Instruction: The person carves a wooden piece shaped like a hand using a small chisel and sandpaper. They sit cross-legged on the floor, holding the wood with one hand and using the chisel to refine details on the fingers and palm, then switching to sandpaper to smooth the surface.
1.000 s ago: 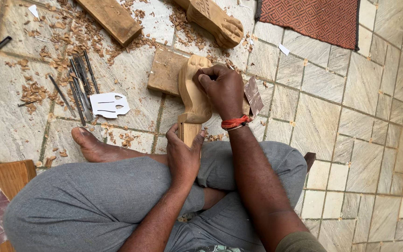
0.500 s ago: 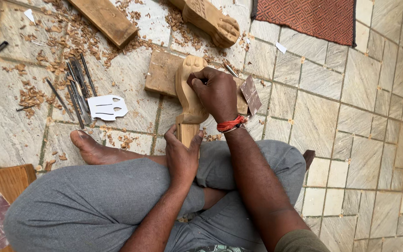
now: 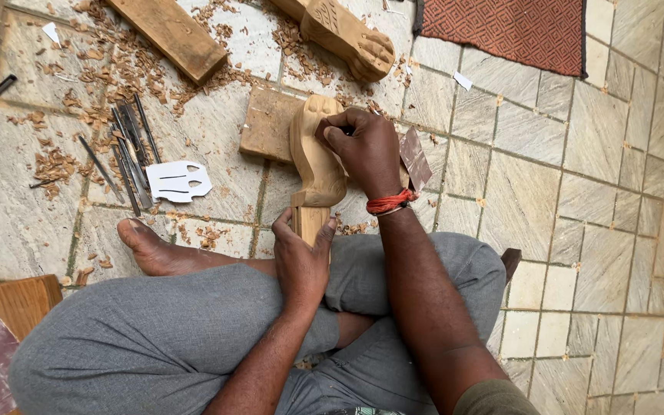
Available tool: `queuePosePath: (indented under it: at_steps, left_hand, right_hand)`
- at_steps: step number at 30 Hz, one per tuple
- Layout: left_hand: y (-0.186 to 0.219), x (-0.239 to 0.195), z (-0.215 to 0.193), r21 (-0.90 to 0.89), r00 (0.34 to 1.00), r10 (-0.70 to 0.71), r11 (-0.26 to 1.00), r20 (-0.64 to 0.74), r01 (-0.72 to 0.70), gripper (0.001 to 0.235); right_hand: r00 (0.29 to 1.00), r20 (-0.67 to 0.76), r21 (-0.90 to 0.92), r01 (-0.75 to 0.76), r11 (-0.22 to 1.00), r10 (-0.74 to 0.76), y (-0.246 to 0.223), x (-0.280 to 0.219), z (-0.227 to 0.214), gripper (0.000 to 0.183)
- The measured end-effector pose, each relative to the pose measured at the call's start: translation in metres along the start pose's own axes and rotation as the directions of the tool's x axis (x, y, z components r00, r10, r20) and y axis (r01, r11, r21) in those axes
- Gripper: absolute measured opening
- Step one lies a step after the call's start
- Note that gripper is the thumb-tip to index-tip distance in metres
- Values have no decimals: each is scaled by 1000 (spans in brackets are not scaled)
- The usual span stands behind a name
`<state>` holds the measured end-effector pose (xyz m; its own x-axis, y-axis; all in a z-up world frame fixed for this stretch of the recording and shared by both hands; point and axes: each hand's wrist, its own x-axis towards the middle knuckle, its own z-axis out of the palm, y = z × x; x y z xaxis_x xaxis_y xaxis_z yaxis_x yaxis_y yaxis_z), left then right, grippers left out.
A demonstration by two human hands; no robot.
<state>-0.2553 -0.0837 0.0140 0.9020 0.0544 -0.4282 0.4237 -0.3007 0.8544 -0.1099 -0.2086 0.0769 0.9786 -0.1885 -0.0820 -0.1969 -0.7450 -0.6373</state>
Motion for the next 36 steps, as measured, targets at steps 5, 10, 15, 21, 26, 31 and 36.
queuePosePath:
  at_steps: [5,10,15,21,26,31,36]
  left_hand:
    - [-1,-1,0,-45,1000,24,999,-18,-25,84]
    - [-1,0,0,-36,999,45,998,-18,-45,84]
    - [5,-6,-4,-70,999,-33,997,-4,32,83]
    - [17,-3,-8,-63,998,-55,996,29,56,91]
    - [9,-1,-4,-311,969,-203,920,142,238,61]
    - [14,-3,-4,-295,982,-163,937,95,184,61]
    - [21,0,-6,-329,978,-162,924,132,198,56]
  right_hand:
    - [993,-50,-74,103,992,-107,0,-4,7,10]
    - [1000,-23,96,-19,995,21,-4,-2,1,12]
    - [988,145,127,-75,989,56,2,1,-7,12]
    - [947,21,714,-239,659,320,35,12,-24,21]
    - [943,105,719,-292,631,316,43,11,-10,19]
    - [984,33,492,-168,854,174,24,-2,3,17]
    - [987,-120,323,-64,944,108,4,-7,12,16]
